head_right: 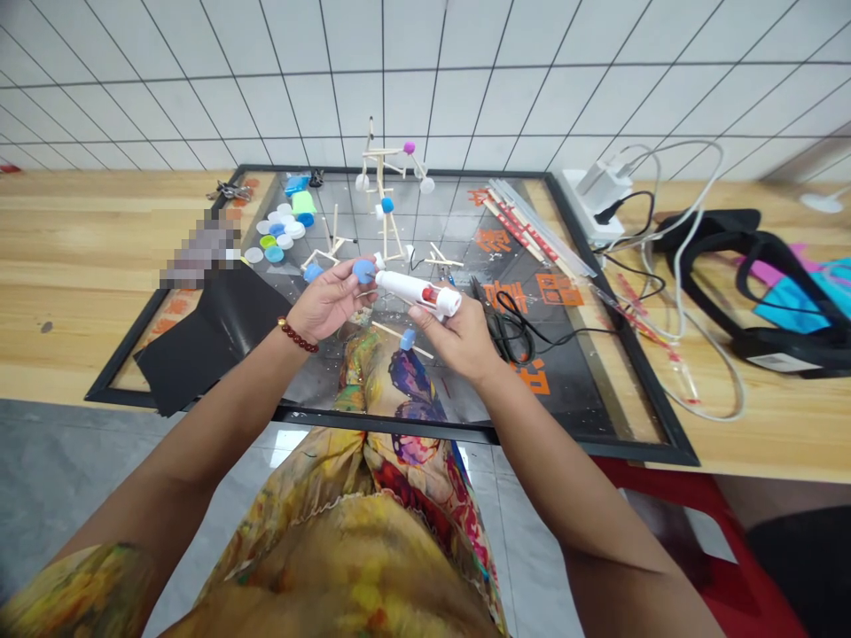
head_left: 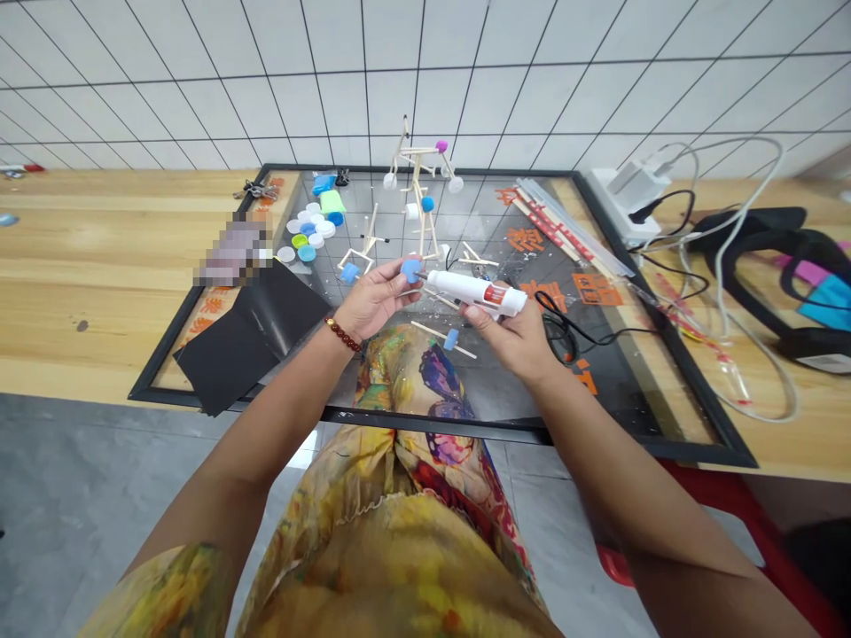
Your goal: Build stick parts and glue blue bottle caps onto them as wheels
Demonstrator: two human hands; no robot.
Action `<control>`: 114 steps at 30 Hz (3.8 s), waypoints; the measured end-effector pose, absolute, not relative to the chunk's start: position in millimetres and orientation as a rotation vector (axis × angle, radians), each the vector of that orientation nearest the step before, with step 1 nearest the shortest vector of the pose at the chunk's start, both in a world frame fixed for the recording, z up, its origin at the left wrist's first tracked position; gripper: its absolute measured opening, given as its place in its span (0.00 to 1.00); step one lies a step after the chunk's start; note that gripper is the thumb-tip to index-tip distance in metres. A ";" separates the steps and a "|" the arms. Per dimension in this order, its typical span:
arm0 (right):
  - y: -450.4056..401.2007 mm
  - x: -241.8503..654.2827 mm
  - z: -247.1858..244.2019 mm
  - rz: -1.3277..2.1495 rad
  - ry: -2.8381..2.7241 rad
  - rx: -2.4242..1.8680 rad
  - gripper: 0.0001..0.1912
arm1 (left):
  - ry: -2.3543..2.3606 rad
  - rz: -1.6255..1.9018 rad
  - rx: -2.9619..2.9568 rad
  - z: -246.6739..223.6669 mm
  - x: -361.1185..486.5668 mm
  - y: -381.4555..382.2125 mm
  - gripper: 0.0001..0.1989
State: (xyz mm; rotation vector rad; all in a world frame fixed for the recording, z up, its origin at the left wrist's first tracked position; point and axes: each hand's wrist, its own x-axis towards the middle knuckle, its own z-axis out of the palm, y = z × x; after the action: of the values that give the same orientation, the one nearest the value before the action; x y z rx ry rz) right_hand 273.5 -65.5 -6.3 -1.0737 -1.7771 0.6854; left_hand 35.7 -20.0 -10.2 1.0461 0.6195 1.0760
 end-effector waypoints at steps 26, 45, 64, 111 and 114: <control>-60.2 274.4 -8.5 0.596 -1.828 -0.980 0.20 | 0.660 1.103 0.964 -8.0 38.4 -23.3 0.19; -59.8 273.7 -4.6 0.560 -1.891 -0.970 0.21 | 0.650 1.122 0.943 -9.9 40.5 -23.7 0.21; -59.2 273.6 -6.5 0.573 -1.866 -1.005 0.23 | 0.696 1.109 0.947 -9.1 40.4 -24.7 0.17; -32.8 323.4 1.7 0.385 -1.422 -1.132 0.18 | 0.540 1.113 0.758 5.2 36.7 -30.0 0.14; -33.4 323.6 -1.2 0.395 -1.431 -1.106 0.19 | 0.518 1.105 0.760 5.2 38.0 -30.8 0.14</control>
State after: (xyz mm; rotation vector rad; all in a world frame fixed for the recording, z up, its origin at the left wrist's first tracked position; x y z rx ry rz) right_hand 323.6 -33.4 -1.2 -1.1061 -1.4306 0.3949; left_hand 38.0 -30.8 5.2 0.7601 0.5179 1.1052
